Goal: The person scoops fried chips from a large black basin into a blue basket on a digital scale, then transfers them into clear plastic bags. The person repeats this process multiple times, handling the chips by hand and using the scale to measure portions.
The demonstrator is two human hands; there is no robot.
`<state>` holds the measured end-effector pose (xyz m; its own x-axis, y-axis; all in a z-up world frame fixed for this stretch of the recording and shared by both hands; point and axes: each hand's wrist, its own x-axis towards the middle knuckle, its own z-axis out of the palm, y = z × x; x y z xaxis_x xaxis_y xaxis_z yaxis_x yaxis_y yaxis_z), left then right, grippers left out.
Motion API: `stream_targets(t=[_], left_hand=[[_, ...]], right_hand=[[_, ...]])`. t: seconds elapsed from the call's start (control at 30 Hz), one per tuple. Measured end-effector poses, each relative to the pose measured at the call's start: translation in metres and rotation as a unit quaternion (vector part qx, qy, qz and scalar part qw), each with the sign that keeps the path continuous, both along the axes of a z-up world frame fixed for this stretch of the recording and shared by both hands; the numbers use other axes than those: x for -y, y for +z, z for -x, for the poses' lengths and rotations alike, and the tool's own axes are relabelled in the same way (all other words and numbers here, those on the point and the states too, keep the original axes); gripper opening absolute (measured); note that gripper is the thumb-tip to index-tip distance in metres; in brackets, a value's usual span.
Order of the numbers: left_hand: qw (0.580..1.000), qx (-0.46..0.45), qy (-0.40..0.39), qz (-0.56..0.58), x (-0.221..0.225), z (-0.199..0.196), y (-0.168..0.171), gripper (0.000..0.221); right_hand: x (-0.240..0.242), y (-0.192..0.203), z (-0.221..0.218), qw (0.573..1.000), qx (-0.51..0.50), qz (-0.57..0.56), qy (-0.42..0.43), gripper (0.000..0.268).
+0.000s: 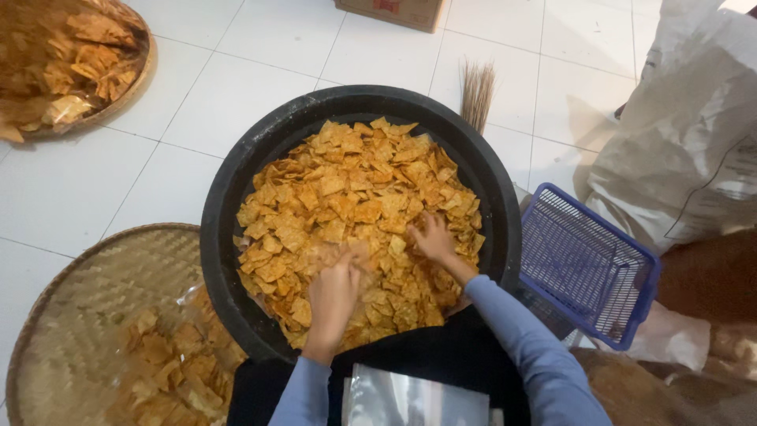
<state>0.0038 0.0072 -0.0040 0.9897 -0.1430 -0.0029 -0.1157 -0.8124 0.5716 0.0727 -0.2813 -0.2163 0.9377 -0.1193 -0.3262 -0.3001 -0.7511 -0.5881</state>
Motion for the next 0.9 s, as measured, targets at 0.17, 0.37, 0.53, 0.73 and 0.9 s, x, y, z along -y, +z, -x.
stream_targets(t=[0.17, 0.37, 0.53, 0.73, 0.9], left_hand=[[0.999, -0.017, 0.026, 0.006, -0.005, -0.005, 0.006, 0.030], [0.998, 0.025, 0.018, 0.064, -0.013, -0.005, 0.006, 0.031], [0.999, 0.037, 0.019, 0.036, -0.016, -0.009, -0.001, 0.031], [0.992, 0.042, -0.013, 0.118, -0.015, -0.013, -0.014, 0.030], [0.981, -0.055, -0.055, 0.180, 0.004, -0.009, -0.040, 0.025]], right_hand=[[-0.070, -0.015, 0.029, 0.978, -0.057, 0.154, 0.132, 0.108], [-0.101, -0.007, 0.089, 0.958, -0.028, 0.141, 0.246, 0.109], [-0.097, 0.005, 0.092, 0.945, -0.021, 0.127, 0.301, 0.091], [-0.046, 0.072, 0.065, 0.977, 0.016, -0.123, 0.176, 0.070], [-0.031, 0.163, 0.099, 0.906, -0.008, -0.418, -0.063, 0.051]])
